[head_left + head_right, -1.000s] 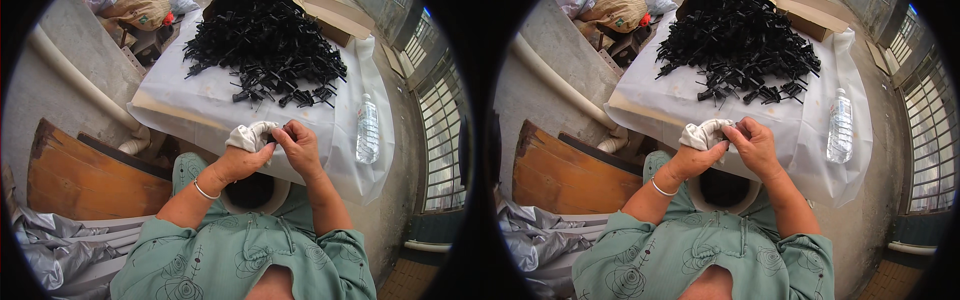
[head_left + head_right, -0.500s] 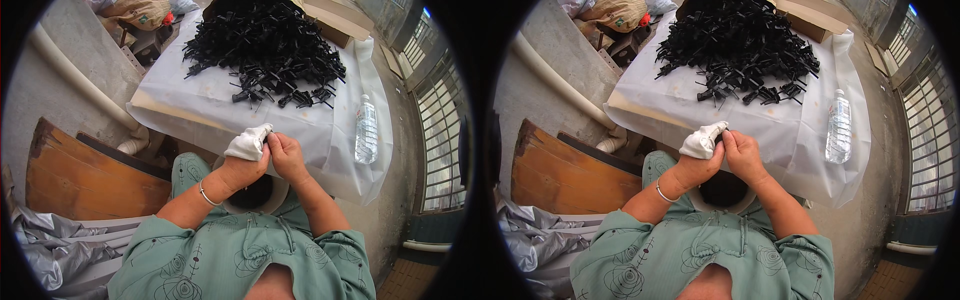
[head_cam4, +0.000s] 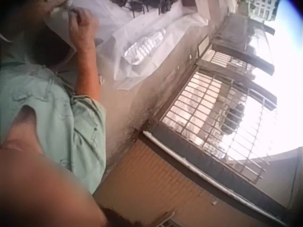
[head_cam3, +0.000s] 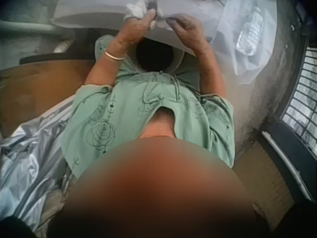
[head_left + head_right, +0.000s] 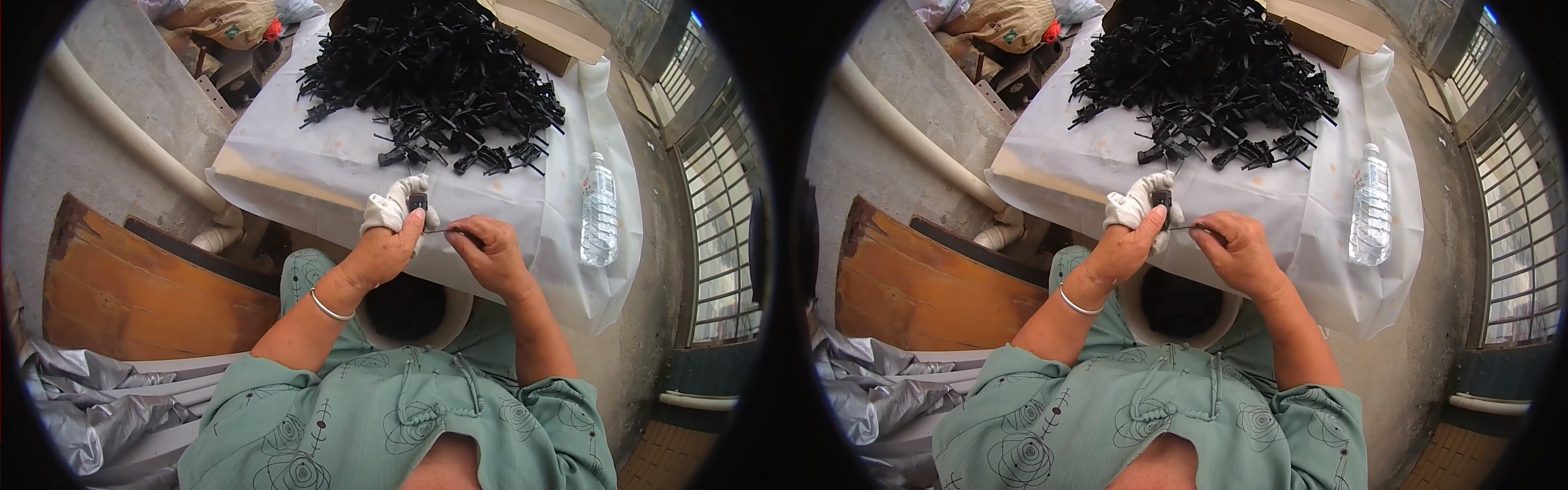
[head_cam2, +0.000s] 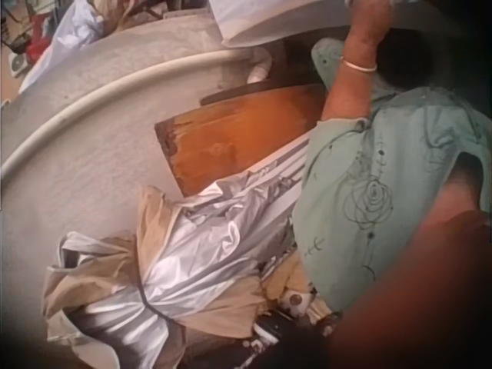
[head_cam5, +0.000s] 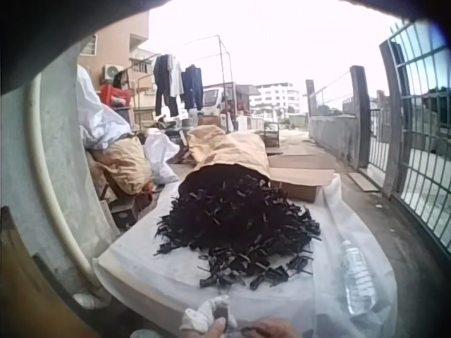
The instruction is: Wiping and inspecting small black plastic parts with a cloth before placing them into a collection bucket.
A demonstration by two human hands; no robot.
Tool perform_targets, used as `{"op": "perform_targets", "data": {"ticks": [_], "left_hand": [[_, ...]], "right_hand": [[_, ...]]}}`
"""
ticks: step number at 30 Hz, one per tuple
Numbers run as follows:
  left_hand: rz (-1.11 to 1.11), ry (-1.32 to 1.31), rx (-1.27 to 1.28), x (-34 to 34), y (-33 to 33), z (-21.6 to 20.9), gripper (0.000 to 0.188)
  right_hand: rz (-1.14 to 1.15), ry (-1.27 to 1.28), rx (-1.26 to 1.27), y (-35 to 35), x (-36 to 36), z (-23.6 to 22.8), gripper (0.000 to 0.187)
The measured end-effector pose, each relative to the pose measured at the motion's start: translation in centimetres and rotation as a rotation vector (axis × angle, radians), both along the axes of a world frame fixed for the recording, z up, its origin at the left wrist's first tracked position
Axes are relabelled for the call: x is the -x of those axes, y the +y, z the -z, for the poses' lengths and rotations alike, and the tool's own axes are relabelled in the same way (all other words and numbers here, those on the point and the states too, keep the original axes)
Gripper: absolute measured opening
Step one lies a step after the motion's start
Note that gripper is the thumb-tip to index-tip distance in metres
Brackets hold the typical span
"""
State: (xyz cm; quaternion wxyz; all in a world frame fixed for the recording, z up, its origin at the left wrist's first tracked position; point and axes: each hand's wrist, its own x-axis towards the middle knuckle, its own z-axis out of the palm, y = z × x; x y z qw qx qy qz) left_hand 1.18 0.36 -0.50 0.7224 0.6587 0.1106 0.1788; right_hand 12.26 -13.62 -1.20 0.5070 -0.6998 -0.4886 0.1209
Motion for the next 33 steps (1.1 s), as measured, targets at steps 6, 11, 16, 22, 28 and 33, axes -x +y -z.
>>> {"op": "perform_targets", "data": {"ticks": [6,11,16,22,28,33], "left_hand": [[0.065,0.0,-0.283,0.0,-0.7,0.1,0.032],[0.067,0.027,-0.318,0.3,-0.7,-0.8,0.025],[-0.003,0.007,-0.51,0.1,-1.0,-0.2,0.025],[-0.081,-0.06,-0.731,0.5,-1.5,0.2,0.022],[0.102,0.133,-0.755,2.2,0.6,-0.8,0.029],[0.252,0.192,-1.028,2.2,1.4,-1.1,0.036]], "right_hand": [[0.013,0.113,-0.093,0.8,0.3,-0.6,0.01],[-0.026,0.176,-0.008,0.9,0.5,-0.9,0.016],[-0.098,0.135,-0.012,1.4,0.9,-0.3,0.024],[-0.04,0.274,-0.033,2.2,2.4,1.0,0.027],[-0.049,-0.018,0.226,1.8,-0.5,-0.9,0.024],[0.592,-0.505,0.417,2.2,-9.1,-1.1,0.023]]}}
